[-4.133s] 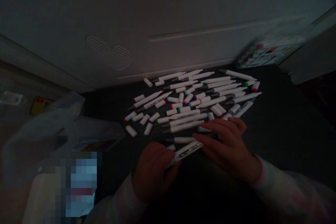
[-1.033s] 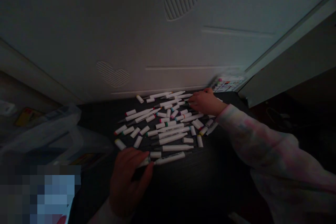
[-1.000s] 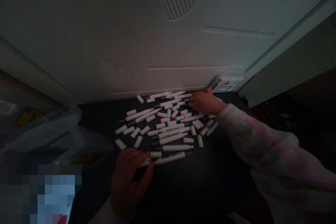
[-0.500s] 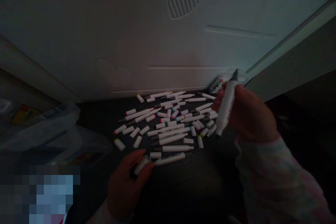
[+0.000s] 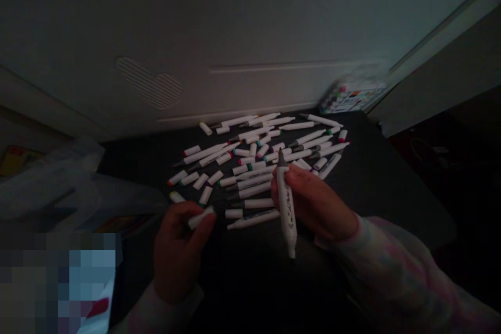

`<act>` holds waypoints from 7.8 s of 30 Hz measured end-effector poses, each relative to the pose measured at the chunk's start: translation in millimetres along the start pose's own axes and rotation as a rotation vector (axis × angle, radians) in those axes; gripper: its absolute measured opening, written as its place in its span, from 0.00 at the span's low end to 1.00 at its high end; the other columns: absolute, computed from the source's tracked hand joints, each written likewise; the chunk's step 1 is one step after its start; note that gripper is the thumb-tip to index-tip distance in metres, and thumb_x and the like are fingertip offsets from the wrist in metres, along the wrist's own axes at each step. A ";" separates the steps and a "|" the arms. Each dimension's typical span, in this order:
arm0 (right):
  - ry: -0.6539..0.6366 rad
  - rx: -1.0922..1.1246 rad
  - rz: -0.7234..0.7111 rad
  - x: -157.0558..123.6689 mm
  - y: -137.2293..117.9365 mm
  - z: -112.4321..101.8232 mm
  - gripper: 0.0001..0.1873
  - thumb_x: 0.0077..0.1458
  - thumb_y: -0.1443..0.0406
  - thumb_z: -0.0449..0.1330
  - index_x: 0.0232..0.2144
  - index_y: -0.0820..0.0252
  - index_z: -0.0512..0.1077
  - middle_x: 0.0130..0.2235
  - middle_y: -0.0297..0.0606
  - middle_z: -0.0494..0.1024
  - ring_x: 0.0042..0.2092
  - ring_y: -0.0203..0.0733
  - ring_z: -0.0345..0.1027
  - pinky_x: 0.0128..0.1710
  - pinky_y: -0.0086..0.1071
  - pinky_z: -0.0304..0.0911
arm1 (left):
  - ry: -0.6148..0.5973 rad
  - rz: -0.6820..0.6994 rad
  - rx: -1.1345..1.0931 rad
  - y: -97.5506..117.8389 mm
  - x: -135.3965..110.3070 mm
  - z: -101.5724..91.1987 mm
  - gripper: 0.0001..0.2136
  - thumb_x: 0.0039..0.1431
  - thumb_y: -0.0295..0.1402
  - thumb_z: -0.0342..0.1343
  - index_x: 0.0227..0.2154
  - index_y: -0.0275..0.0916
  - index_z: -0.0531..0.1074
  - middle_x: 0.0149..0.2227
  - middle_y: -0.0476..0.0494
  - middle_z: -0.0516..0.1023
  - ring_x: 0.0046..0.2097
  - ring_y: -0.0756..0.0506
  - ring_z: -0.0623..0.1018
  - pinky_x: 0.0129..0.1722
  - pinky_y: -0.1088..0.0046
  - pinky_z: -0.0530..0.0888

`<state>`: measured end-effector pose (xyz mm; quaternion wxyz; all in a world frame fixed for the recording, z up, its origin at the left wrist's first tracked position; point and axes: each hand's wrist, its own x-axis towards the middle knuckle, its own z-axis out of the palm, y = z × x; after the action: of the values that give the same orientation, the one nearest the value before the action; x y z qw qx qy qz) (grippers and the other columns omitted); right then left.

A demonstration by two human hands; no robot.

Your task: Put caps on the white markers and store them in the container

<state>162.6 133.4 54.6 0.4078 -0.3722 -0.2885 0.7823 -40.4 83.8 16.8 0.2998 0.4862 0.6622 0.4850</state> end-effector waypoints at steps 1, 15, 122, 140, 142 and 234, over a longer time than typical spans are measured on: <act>-0.005 0.012 0.012 -0.3 2.2 -0.3 0.09 0.48 0.60 0.58 0.27 0.61 0.68 0.24 0.30 0.67 0.23 0.28 0.58 0.22 0.22 0.57 | -0.001 -0.064 -0.037 -1.6 0.8 0.2 0.08 0.43 0.34 0.58 0.26 0.39 0.66 0.22 0.53 0.69 0.23 0.53 0.70 0.20 0.81 0.66; -0.035 0.124 0.221 -8.9 18.2 4.0 0.11 0.45 0.61 0.61 0.30 0.62 0.69 0.23 0.29 0.68 0.20 0.25 0.57 0.18 0.19 0.52 | -0.055 -0.373 -0.453 4.2 0.6 6.2 0.14 0.40 0.33 0.61 0.31 0.38 0.66 0.21 0.53 0.72 0.23 0.53 0.73 0.21 0.82 0.69; -0.015 -0.156 -0.102 -10.4 32.1 1.7 0.09 0.48 0.63 0.58 0.32 0.56 0.62 0.29 0.31 0.71 0.26 0.33 0.65 0.26 0.29 0.59 | -0.399 0.342 0.061 9.1 -13.0 3.6 0.09 0.46 0.24 0.54 0.32 0.39 0.66 0.27 0.51 0.71 0.29 0.52 0.72 0.29 0.79 0.69; -0.039 -0.202 -0.072 -11.9 31.1 2.9 0.08 0.50 0.60 0.57 0.30 0.58 0.64 0.18 0.28 0.71 0.22 0.33 0.64 0.23 0.28 0.59 | -0.301 0.636 0.191 10.8 -11.6 4.4 0.11 0.47 0.24 0.55 0.35 0.41 0.65 0.30 0.46 0.77 0.32 0.48 0.76 0.29 0.76 0.73; -0.041 -0.215 -0.075 -12.9 31.0 2.7 0.08 0.50 0.60 0.57 0.30 0.58 0.64 0.18 0.28 0.71 0.22 0.33 0.64 0.24 0.28 0.59 | -0.310 0.610 0.179 10.7 -12.7 4.6 0.11 0.48 0.24 0.55 0.35 0.41 0.65 0.30 0.46 0.77 0.32 0.48 0.76 0.30 0.75 0.73; 0.005 -1.708 -0.382 1.7 -19.7 -36.1 0.07 0.50 0.66 0.55 0.28 0.62 0.73 0.27 0.38 0.71 0.30 0.40 0.64 0.31 0.34 0.58 | -0.050 -0.019 -0.036 3.2 -10.2 2.5 0.08 0.50 0.34 0.54 0.33 0.39 0.68 0.26 0.50 0.71 0.27 0.51 0.69 0.26 0.76 0.65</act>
<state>199.8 150.0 48.7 0.1144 -0.4975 -0.8323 0.2159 -33.5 75.3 18.2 0.3294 0.4864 0.6503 0.4817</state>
